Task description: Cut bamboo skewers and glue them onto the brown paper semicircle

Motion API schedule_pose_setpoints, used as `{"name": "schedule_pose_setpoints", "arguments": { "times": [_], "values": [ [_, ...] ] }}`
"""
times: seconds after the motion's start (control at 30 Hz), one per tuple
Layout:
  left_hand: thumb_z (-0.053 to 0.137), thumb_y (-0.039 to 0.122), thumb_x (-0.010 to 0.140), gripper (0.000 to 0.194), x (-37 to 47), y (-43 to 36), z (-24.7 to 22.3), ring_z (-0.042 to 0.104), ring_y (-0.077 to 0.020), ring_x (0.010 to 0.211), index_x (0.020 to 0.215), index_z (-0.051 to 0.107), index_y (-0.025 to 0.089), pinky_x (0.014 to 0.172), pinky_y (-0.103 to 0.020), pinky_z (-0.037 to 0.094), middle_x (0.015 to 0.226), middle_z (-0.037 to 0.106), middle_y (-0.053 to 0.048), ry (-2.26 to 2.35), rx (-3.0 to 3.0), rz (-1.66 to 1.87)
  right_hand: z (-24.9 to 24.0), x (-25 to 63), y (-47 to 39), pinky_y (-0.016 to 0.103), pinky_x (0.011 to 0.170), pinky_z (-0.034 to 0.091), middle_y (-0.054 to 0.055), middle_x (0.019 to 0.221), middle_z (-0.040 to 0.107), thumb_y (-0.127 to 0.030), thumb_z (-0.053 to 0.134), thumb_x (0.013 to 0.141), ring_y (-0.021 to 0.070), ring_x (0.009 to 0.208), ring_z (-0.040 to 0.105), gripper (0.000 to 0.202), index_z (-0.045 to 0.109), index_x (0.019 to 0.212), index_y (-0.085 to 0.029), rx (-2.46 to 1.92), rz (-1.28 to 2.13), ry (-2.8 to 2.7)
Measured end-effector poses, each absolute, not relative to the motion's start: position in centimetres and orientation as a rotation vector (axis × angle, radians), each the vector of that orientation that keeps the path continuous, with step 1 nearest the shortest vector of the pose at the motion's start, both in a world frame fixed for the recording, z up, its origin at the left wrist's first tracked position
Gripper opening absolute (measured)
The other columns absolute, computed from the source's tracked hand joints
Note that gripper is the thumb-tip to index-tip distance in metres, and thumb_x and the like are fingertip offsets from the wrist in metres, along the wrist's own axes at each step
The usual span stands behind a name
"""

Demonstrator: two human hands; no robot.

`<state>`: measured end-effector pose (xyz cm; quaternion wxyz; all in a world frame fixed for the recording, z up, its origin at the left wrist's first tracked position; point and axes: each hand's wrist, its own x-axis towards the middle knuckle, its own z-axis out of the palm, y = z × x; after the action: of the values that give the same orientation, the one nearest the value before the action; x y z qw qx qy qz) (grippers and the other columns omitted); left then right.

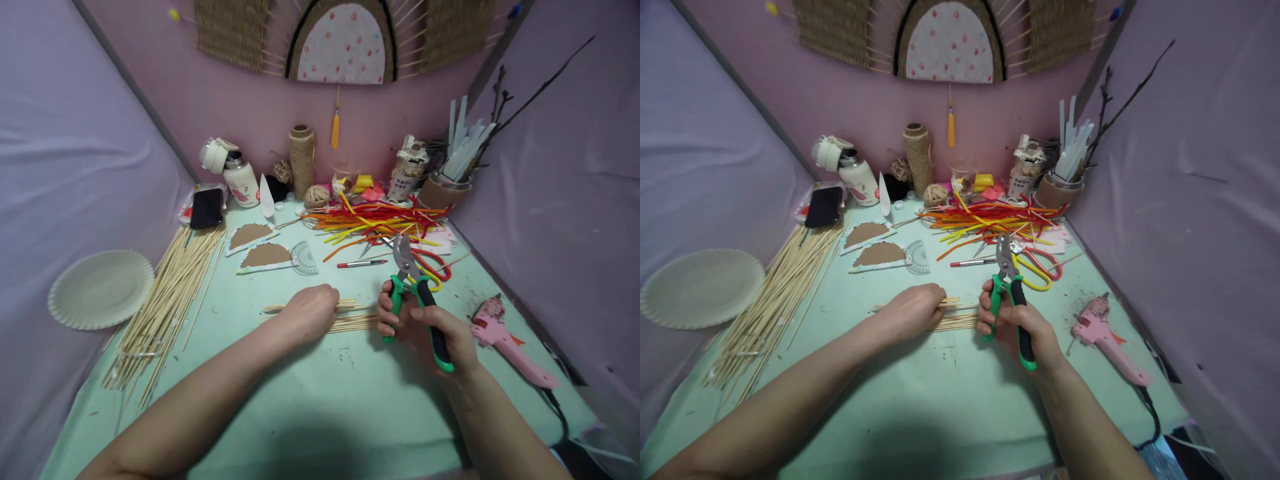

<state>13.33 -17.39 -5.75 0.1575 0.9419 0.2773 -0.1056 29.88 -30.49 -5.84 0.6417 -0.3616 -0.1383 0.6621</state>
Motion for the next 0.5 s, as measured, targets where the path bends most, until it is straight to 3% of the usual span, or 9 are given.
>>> {"name": "schedule_pose_setpoints", "arguments": {
  "times": [0.27,0.5],
  "values": [
    [0.051,0.023,0.081,0.016,10.6,-13.4,-2.9,0.062,-0.0165,0.077,0.087,0.066,0.020,0.066,-0.024,0.041,0.083,0.070,0.000,0.921,2.385,0.199,-6.3,29.1,-30.9,0.034,0.063,0.037,0.004,0.087,0.051,-0.026,0.068,0.055,0.0178,0.071,0.044,0.050,0.061,0.104,-0.023,-0.848,1.644,-0.491],
    [0.057,0.024,0.080,0.018,10.2,-13.1,-1.9,0.062,-0.0149,0.075,0.088,0.072,0.019,0.067,-0.023,0.042,0.080,0.072,0.001,0.932,2.260,0.322,-7.5,27.5,-31.6,0.032,0.070,0.038,0.004,0.094,0.054,-0.021,0.068,0.062,0.0175,0.078,0.049,0.048,0.061,0.109,-0.021,-0.956,1.801,-0.620]
  ]
}}
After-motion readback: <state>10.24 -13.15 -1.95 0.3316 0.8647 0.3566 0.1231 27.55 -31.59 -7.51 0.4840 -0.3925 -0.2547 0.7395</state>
